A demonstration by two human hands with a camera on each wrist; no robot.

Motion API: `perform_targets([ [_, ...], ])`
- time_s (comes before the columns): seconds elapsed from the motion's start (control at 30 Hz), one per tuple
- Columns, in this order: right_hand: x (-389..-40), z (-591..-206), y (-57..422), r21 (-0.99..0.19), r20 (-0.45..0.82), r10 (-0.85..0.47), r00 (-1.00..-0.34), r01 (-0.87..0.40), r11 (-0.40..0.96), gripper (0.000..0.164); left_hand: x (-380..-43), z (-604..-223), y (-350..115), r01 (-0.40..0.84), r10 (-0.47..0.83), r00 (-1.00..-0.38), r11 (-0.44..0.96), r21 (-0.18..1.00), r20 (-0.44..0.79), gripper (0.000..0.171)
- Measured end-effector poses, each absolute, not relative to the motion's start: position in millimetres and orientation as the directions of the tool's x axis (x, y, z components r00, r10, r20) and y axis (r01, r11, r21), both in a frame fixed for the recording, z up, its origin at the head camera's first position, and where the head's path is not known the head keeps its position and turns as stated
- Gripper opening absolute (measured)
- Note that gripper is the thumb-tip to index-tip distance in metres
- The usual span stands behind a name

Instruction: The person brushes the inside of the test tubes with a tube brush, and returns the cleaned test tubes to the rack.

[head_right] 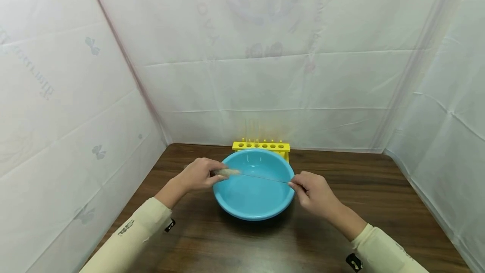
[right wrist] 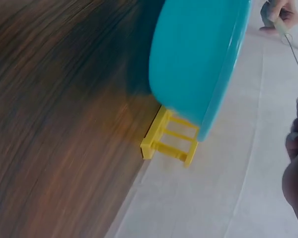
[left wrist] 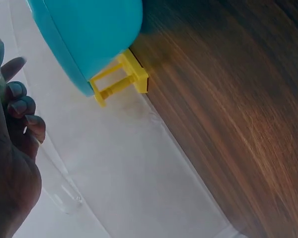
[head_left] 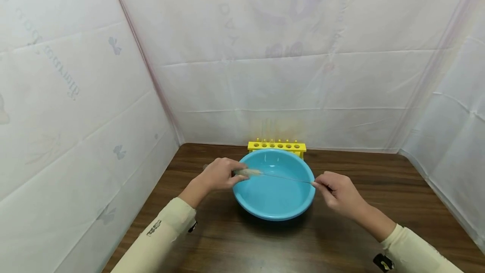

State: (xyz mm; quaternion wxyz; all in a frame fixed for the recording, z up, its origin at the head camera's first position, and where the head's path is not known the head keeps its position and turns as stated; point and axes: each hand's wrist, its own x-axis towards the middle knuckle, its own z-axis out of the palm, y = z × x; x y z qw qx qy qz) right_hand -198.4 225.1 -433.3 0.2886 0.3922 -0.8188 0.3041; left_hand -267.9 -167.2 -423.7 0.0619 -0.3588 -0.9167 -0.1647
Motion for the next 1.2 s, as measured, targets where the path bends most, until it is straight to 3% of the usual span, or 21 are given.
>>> perform_targets([
  [0.1,-203.9,-436.6,227.5,-0.108,0.777,-0.502,-0.380,-0.866,0.489,0.016,-269.0,-424.6,-168.5,0.641,0.622,-0.764,0.701,0.311,0.173,0.025],
  [0.2,-209.3,-438.2,229.6,0.045,0.803,-0.542,-0.249,-0.881,0.471,0.033,-270.4,-426.0,-169.7,0.608,0.606,-0.785,0.717,0.342,0.126,0.028],
  [0.33,-215.3,-439.3,231.4,0.234,0.797,-0.594,-0.106,-0.853,0.466,0.038,-272.2,-428.9,-171.4,0.570,0.588,-0.806,0.735,0.367,0.072,0.037],
  [0.57,-223.6,-437.4,235.6,0.383,0.769,-0.638,0.021,-0.815,0.435,0.041,-273.2,-432.1,-175.2,0.526,0.570,-0.822,0.752,0.397,0.009,0.041],
  [0.73,-226.9,-439.1,240.6,0.411,0.751,-0.659,0.043,-0.811,0.416,0.038,-273.6,-432.3,-175.4,0.586,0.594,-0.800,0.742,0.327,0.085,0.040],
  [0.83,-224.9,-441.7,243.1,0.351,0.754,-0.657,-0.019,-0.833,0.427,0.039,-274.6,-434.6,-174.8,0.659,0.632,-0.751,0.731,0.175,0.190,0.038],
  [0.93,-219.8,-443.1,243.7,0.205,0.769,-0.623,-0.143,-0.868,0.453,0.041,-275.4,-436.3,-174.7,0.699,0.661,-0.691,0.714,0.038,0.294,0.034],
  [1.07,-210.5,-439.2,241.0,-0.135,0.730,-0.551,-0.404,-0.876,0.463,0.030,-275.3,-436.0,-177.7,0.701,0.665,-0.646,0.711,-0.054,0.375,0.032],
  [1.2,-202.8,-430.3,240.1,-0.523,0.520,-0.486,-0.702,-0.712,0.469,0.032,-276.7,-437.7,-182.0,0.697,0.660,-0.633,0.714,-0.074,0.404,0.030],
])
